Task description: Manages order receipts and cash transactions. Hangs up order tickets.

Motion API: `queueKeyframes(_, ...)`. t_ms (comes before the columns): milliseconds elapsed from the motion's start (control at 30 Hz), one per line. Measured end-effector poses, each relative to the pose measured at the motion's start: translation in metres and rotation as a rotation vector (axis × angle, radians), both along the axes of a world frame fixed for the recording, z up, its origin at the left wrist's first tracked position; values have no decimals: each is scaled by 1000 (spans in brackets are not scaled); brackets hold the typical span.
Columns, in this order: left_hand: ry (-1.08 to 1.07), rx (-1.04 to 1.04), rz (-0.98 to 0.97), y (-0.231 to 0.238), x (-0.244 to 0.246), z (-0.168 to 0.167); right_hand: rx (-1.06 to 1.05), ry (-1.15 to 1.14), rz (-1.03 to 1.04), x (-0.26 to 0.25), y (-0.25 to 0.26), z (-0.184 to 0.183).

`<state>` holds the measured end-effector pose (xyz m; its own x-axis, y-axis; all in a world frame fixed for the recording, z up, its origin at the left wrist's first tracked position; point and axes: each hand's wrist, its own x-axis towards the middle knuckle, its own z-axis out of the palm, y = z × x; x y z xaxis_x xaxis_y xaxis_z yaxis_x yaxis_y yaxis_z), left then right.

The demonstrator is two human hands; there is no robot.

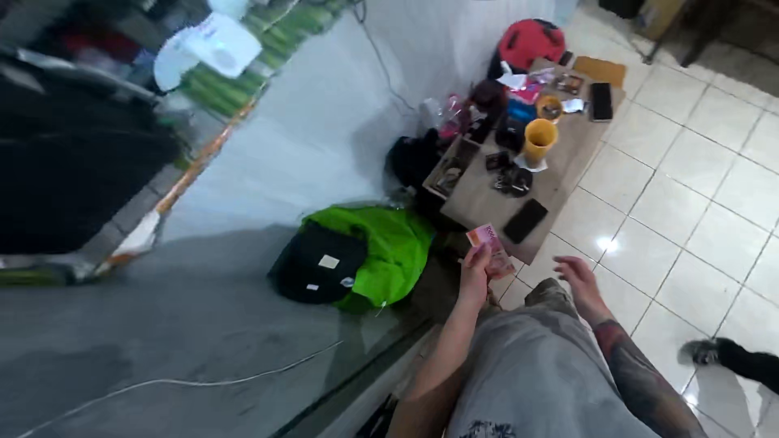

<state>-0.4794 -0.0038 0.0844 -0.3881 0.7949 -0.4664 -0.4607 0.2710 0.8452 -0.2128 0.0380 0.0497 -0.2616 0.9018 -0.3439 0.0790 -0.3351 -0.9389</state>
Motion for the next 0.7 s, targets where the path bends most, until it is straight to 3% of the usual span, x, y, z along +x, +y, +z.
queueKeyframes(133, 41, -1, 162, 37, -49, -8, 138, 29, 516, -149, 83, 44)
queueKeyframes(233, 14, 5, 253, 81, -92, -20, 162, -39, 778, -226, 153, 40)
queueKeyframes(367, 106, -39, 265, 145, -146, -46, 136, -18, 935, -306, 253, 15)
queueKeyframes(467, 365, -224, 170, 202, -188, -71, 179, -154, 958, -358, 350, -30)
queueKeyframes(567, 616, -434, -43, 264, -222, -128, 344, -553, 986, -387, 435, -87)
queueKeyframes(700, 930, -491, -503, 337, -233, -182, 104, -826, 1049, -400, 488, -143)
